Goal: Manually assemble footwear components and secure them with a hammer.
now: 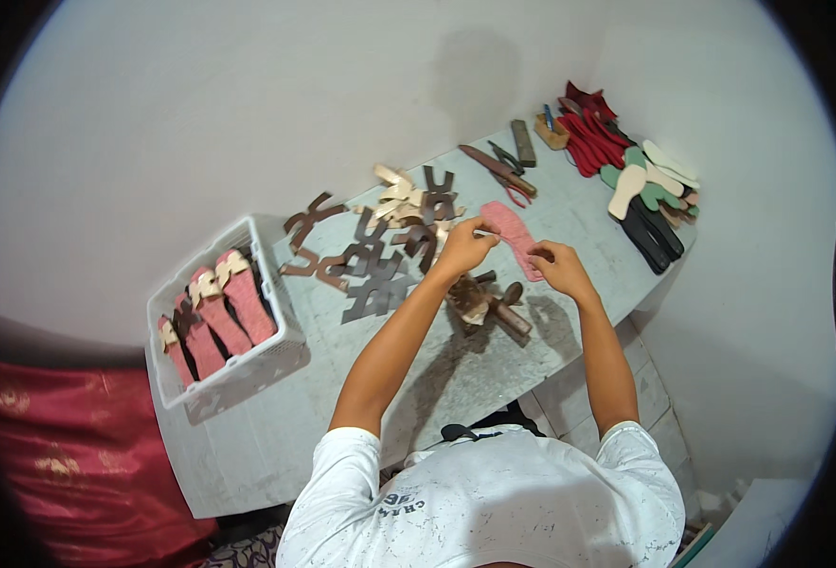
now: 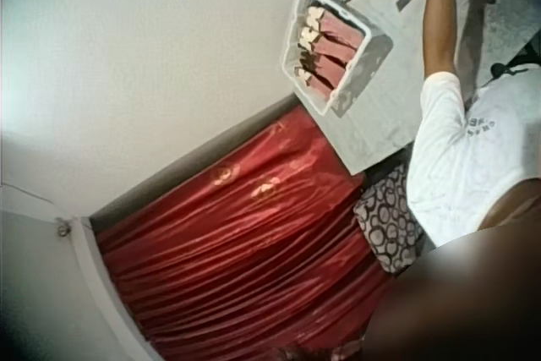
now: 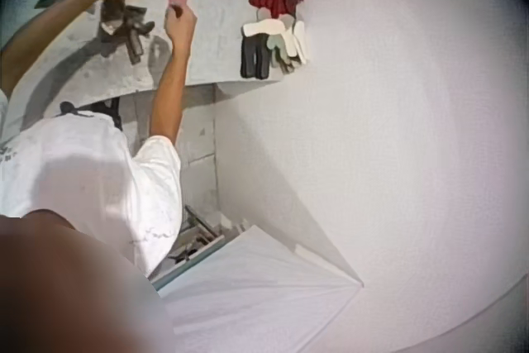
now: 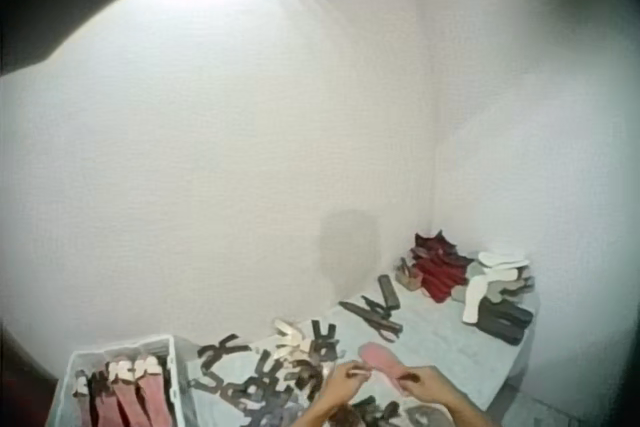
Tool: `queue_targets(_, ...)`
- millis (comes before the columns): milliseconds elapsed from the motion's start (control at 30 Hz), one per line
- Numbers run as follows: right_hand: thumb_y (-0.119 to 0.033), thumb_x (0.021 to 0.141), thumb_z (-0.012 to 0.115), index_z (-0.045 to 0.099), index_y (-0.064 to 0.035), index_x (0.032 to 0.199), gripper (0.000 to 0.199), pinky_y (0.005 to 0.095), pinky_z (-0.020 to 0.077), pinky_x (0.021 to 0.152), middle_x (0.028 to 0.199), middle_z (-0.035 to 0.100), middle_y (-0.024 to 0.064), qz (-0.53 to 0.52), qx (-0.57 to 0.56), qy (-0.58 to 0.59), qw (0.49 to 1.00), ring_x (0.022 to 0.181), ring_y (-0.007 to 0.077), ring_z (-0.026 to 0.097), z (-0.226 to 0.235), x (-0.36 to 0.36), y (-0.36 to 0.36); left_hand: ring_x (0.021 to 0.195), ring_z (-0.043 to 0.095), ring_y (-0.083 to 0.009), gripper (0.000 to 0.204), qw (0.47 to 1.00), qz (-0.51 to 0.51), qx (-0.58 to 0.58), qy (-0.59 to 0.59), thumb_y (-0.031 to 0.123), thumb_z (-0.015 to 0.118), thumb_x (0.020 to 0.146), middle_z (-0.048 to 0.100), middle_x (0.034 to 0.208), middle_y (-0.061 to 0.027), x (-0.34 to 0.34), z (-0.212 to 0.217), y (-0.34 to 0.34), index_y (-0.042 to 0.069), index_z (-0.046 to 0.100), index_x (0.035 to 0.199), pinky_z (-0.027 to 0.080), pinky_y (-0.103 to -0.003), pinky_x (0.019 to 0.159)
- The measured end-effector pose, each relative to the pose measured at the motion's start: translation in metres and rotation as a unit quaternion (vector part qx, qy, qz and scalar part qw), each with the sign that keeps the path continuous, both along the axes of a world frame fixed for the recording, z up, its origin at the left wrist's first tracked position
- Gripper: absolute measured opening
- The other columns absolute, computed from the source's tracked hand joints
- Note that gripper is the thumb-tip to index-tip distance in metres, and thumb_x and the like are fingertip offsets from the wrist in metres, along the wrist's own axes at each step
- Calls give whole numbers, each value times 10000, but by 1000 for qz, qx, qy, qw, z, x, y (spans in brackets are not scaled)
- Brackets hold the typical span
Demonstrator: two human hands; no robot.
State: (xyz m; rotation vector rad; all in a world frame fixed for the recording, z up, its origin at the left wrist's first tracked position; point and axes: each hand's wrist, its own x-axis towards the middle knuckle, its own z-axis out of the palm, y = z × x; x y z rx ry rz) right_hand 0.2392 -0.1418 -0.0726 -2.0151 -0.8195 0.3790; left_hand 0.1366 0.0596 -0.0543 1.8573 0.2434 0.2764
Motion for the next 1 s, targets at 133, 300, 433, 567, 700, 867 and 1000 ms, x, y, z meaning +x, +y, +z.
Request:
queue_targets(133,-102,786,634,673,20,980,233,341,532,706,812,697,155,-37,-10,44,998,779,245,680,-50,45,-16,971,569,-181,298,986,18,-104,126,157,647,801,627,1018,-68,77,-46,-29,49,608,1076,443,-355,840)
queue_targets(300,-93,753,651,651,7,1036,300,325,535,732,923,677,173,-56,-55,7,997,828,242,675,-126,79,-27,632,534,-190,167,935,93,-259,224,125,534,791,562,720,-95,137,-122,-76,-15,617,830,405,-333,524)
queue_targets(433,-66,709,666,564,-48,1176,478,410,473,875,1095,556,194,-40,-78,-93,992,1018,339,571,-129,57,19,642,579,-216,208,927,157,-305,152,111,531,776,582,719,-130,138,-190,-52,-69,609,846,424,-361,493)
queue_targets(567,-124,710,728,472,-35,1261,614,430,414,957,1166,537,169,-74,-165,-137,974,1097,350,501,-151,59,-3,712,619,-245,280,923,180,-247,233,109,526,785,635,839,-183,147,-188,-79,-114,611,931,478,-376,551)
queue_targets(700,-141,689,747,495,-32,1214,592,436,430,921,1131,548,188,-85,-197,-146,966,1066,370,497,-142,63,-9,779,621,-257,319,918,164,-267,245,127,549,786,631,902,-207,147,-162,-91,-124,614,971,503,-381,604)
queue_targets(867,-161,679,760,500,-34,1155,557,445,452,884,1067,590,197,-83,-182,-123,972,1026,369,544,-130,69,-4,890,615,-297,413,872,189,-394,221,150,622,750,591,1076,-252,150,-150,-94,-120,578,1059,530,-407,713)
queue_targets(1000,-103,650,763,484,-42,1059,499,445,486,804,968,634,189,-134,-120,-37,983,934,387,603,-113,70,4,934,588,-386,634,911,317,-221,147,184,706,692,526,1150,-267,154,-143,-90,-63,431,1206,510,-446,803)
